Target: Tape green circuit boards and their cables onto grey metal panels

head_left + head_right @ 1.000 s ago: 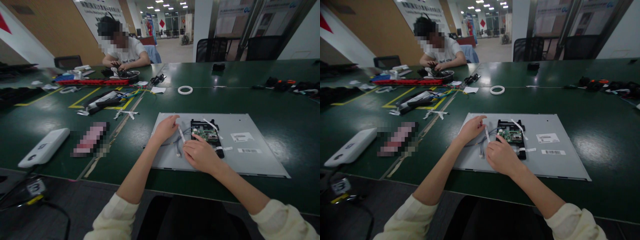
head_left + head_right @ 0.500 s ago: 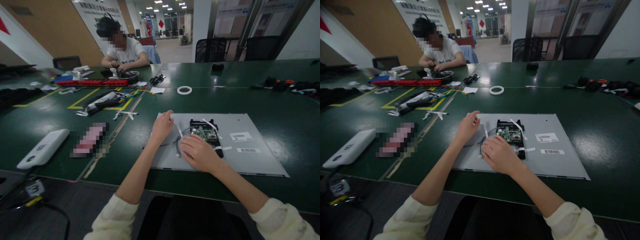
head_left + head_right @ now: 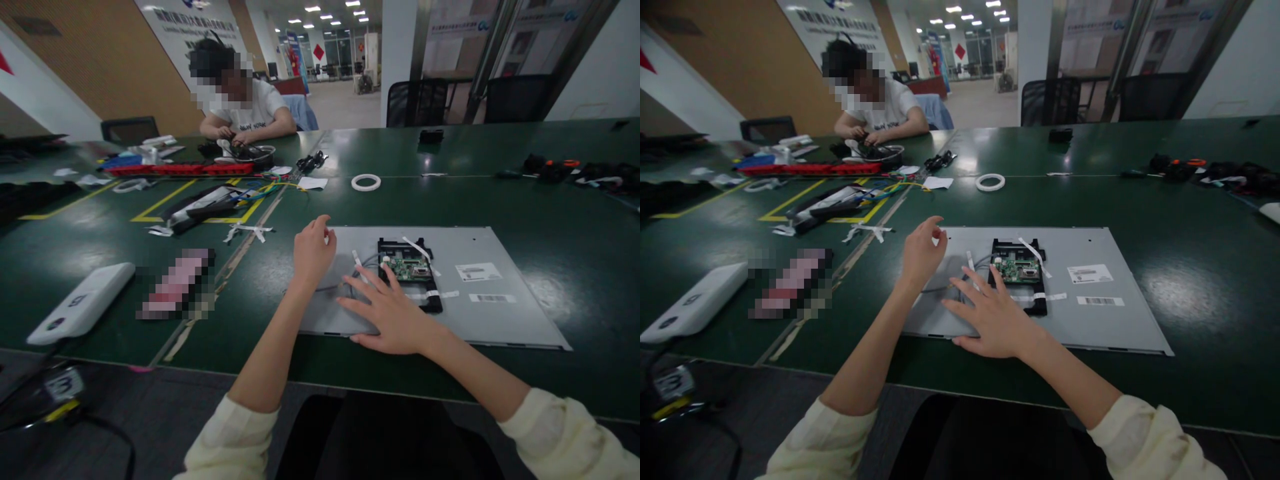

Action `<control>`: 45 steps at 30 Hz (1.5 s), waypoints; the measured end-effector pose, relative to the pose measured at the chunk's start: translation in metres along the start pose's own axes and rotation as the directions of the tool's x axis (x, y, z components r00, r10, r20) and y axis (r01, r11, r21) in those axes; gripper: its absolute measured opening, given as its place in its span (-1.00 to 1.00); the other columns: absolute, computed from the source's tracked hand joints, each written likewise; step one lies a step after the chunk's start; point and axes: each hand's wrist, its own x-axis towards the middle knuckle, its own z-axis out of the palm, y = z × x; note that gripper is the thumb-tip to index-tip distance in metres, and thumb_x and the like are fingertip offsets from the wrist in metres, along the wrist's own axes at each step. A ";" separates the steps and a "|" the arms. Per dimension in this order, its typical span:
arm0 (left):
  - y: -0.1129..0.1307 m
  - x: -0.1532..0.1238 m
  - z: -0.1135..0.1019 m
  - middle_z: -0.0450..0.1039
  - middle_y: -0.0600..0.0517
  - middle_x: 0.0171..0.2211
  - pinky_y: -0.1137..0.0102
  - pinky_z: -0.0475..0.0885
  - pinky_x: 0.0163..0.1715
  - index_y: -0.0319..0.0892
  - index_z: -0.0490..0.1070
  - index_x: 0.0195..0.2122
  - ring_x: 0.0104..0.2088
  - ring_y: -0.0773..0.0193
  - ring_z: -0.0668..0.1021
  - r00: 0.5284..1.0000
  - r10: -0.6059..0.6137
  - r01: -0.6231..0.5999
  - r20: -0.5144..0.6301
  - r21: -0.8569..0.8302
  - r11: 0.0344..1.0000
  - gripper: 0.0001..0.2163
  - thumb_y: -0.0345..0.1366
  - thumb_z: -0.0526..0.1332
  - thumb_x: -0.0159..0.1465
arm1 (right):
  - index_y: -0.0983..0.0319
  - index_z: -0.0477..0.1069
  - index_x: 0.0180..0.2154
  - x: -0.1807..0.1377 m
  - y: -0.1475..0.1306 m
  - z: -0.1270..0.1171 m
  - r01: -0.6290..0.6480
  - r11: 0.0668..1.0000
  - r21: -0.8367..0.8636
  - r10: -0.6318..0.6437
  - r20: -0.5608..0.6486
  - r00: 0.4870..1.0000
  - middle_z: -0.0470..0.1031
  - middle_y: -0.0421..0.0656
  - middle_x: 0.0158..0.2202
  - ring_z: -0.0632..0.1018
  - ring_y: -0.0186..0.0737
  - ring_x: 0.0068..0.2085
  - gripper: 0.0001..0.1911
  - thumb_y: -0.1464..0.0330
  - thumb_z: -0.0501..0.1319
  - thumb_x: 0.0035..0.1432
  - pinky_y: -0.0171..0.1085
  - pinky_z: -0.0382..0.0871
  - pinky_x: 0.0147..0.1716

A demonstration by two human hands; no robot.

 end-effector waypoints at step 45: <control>-0.002 -0.003 0.013 0.49 -0.03 -0.26 0.39 0.33 -0.30 -0.16 0.32 -0.06 -0.28 0.21 0.52 0.991 -0.024 0.010 0.132 0.106 0.994 -0.75 -0.35 0.04 0.24 | 0.27 0.43 -0.11 -0.132 0.119 -0.021 -0.815 0.572 -0.093 0.782 -0.237 0.577 0.36 0.00 -0.15 0.38 -0.05 -0.10 -0.60 0.15 0.11 0.12 -0.10 0.24 -0.05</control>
